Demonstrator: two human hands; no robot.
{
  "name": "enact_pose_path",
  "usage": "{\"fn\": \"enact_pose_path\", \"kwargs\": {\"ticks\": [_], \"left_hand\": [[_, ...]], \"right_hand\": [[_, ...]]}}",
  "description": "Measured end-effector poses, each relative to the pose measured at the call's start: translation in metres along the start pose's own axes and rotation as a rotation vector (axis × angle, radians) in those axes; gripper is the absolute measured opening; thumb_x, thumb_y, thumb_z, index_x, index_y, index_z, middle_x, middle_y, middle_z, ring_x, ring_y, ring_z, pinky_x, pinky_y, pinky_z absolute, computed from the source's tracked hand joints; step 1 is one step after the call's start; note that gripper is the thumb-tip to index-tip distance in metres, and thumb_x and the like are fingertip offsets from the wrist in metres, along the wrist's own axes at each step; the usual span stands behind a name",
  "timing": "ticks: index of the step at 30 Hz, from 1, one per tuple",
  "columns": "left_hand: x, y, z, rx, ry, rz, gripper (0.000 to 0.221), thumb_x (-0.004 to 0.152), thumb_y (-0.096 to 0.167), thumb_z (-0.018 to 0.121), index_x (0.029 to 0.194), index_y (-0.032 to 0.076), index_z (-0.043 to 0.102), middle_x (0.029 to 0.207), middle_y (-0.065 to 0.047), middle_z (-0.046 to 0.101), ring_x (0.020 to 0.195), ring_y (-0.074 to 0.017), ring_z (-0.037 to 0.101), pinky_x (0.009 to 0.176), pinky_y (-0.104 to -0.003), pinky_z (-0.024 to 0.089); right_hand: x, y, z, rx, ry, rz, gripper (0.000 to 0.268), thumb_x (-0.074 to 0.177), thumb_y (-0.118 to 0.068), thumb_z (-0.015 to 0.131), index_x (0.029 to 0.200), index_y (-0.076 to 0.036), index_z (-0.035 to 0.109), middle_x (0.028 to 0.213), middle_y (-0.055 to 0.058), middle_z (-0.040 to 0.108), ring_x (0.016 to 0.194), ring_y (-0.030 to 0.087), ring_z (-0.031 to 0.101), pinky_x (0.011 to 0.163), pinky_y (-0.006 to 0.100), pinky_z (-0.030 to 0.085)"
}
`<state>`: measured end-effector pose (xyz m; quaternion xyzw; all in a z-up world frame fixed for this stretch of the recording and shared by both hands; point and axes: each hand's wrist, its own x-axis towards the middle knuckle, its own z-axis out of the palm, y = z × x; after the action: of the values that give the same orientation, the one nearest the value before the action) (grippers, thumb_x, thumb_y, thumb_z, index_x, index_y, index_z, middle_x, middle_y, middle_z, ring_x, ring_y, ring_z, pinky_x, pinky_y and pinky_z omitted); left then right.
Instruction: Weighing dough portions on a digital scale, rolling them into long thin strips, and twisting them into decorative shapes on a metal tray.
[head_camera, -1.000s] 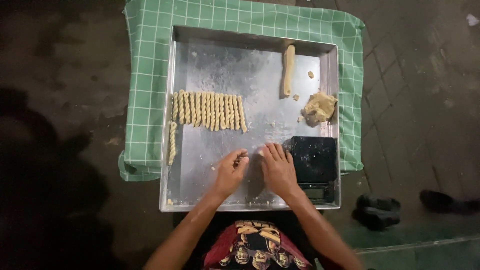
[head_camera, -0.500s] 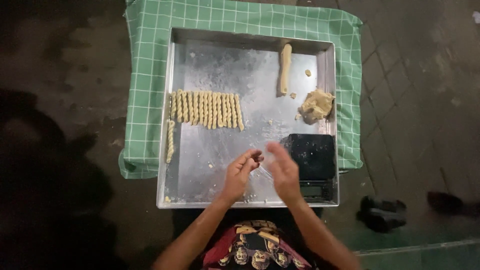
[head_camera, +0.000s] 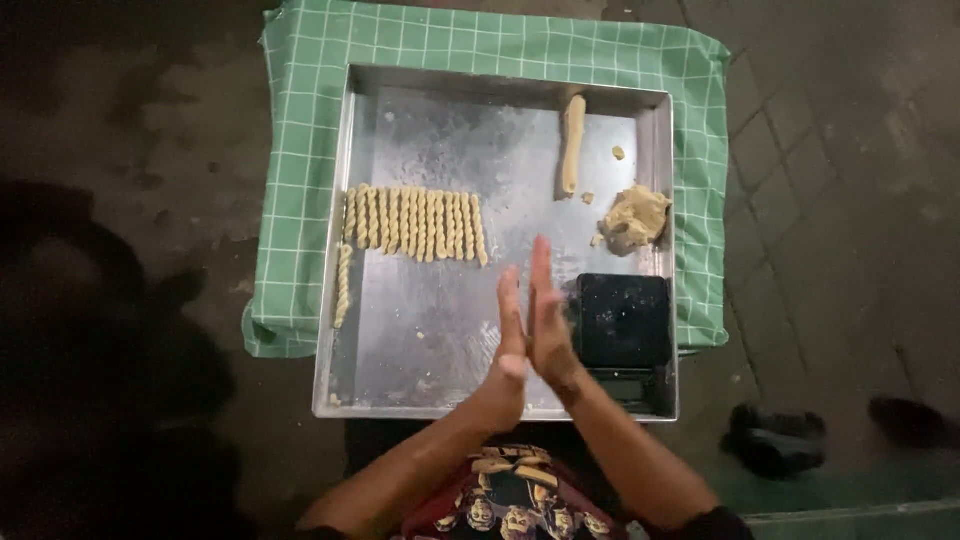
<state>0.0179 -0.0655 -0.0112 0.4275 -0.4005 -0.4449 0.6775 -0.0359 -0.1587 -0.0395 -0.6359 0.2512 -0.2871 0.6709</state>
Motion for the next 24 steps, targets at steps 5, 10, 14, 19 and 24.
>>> {"fn": "enact_pose_path", "kwargs": {"ticks": [5,10,14,19,24], "left_hand": [[0.028,-0.006,-0.019,0.075,0.119,0.079,0.102,0.097,0.082,0.011,0.161,0.01,-0.019,0.17,-0.013,-0.027,0.157,-0.031,-0.022,0.127,-0.053,-0.01],[0.019,0.031,0.007,0.078,0.089,0.087,0.103,0.097,0.085,0.011,0.16,0.008,-0.017,0.17,-0.018,-0.021,0.159,-0.0331,-0.018,0.128,-0.055,-0.007],[0.041,0.018,-0.006,0.154,0.067,0.138,0.105,0.097,0.087,0.004,0.159,0.005,-0.017,0.17,-0.021,-0.02,0.16,-0.038,-0.012,0.13,-0.057,-0.001],[0.033,0.018,0.005,0.339,0.21,0.179,0.062,0.109,0.02,0.012,0.158,0.001,-0.02,0.169,-0.018,-0.026,0.161,-0.0284,-0.018,0.134,-0.034,-0.002],[0.048,-0.013,0.023,0.145,0.263,0.25,0.073,0.109,0.047,0.019,0.162,0.006,-0.012,0.172,-0.012,-0.022,0.163,-0.0256,-0.013,0.133,-0.031,0.006]], "right_hand": [[-0.038,-0.022,0.022,-0.053,-0.134,-0.016,0.109,0.09,-0.09,0.016,0.162,-0.013,-0.014,0.171,0.011,-0.022,0.16,0.033,-0.013,0.122,0.049,0.015],[-0.011,-0.002,-0.001,-0.131,0.014,-0.07,0.086,0.102,-0.072,0.017,0.165,-0.016,0.003,0.175,0.014,0.004,0.056,0.004,0.041,0.045,0.021,0.035],[0.011,-0.04,-0.002,-0.051,-0.002,-0.156,0.099,0.099,-0.082,0.016,0.163,-0.01,-0.008,0.173,0.015,-0.016,0.162,0.032,-0.012,0.129,0.055,-0.008],[0.018,-0.044,-0.007,-0.073,-0.023,-0.141,0.103,0.096,-0.085,0.015,0.163,-0.01,-0.008,0.173,0.014,-0.016,0.161,0.03,-0.015,0.129,0.053,-0.009],[-0.035,-0.047,0.024,-0.053,-0.065,-0.161,0.106,0.096,-0.087,0.013,0.163,-0.008,-0.008,0.173,0.013,-0.015,0.162,0.029,-0.013,0.131,0.051,-0.007]]}}
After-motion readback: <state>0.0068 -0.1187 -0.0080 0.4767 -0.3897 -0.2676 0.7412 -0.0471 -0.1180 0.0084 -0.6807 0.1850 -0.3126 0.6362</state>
